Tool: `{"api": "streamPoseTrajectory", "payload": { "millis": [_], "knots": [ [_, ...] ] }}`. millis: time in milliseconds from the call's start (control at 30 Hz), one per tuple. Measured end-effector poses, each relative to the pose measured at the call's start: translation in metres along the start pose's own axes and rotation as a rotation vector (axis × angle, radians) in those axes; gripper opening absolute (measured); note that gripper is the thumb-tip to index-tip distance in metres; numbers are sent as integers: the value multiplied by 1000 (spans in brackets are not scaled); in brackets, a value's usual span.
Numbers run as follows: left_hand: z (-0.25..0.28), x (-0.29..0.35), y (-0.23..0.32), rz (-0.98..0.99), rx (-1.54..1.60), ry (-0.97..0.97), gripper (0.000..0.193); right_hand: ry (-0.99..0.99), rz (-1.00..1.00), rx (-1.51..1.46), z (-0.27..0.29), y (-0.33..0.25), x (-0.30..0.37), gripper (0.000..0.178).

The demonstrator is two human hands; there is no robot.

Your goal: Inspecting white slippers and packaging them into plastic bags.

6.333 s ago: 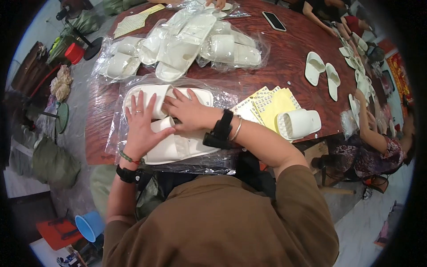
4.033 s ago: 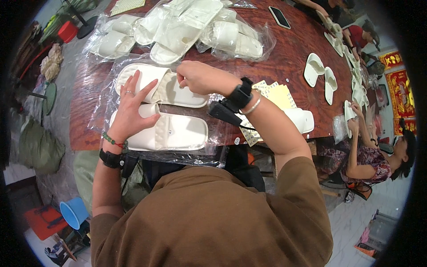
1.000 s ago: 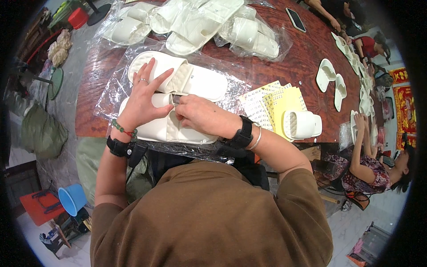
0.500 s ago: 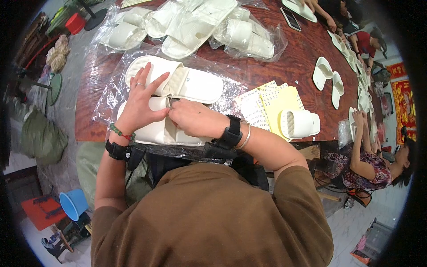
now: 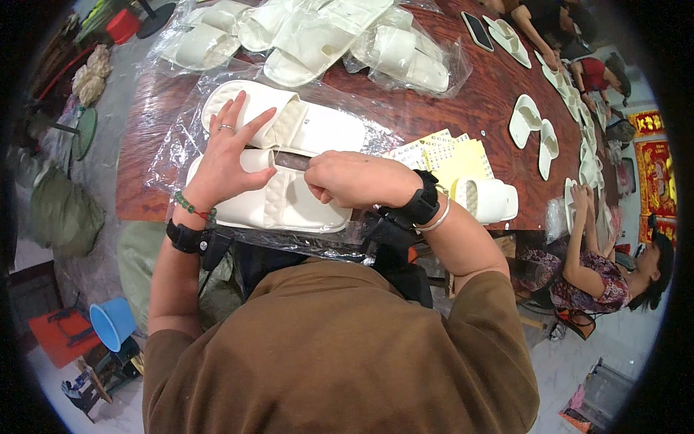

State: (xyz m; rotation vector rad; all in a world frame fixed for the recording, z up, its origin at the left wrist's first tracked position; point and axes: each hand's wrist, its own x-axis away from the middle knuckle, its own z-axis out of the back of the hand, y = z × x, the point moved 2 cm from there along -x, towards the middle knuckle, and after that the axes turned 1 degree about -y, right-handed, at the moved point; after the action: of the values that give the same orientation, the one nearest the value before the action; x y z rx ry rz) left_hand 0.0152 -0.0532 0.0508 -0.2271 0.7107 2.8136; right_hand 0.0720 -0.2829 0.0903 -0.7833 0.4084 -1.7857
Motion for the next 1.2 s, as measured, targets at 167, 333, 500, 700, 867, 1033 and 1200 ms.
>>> {"api": "streamPoseTrajectory", "payload": {
  "millis": [167, 333, 500, 700, 867, 1033, 1200],
  "knots": [
    [-2, 0, -3, 3, -4, 11, 94, 99, 50, -17, -3, -5, 5, 11],
    [-3, -1, -3, -4, 4, 18, 93, -64, 15, -11, -15, -11, 1, 9],
    [-3, -1, -2, -4, 11, 15, 92, -78, -44, 80, -11, -4, 23, 15],
    [1, 1, 1, 7, -1, -15, 91, 20, -21, 86, -25, -1, 27, 17],
    [-2, 0, 1, -4, -2, -17, 90, 92, -31, 94, -31, -5, 29, 16],
    [-1, 0, -3, -25, 15, 11, 91, 299, -86, -49, -31, 7, 36, 26],
    [-4, -1, -6, -29, 27, 23, 93, 234, -151, -113, -25, 16, 40, 31]
  ]
}}
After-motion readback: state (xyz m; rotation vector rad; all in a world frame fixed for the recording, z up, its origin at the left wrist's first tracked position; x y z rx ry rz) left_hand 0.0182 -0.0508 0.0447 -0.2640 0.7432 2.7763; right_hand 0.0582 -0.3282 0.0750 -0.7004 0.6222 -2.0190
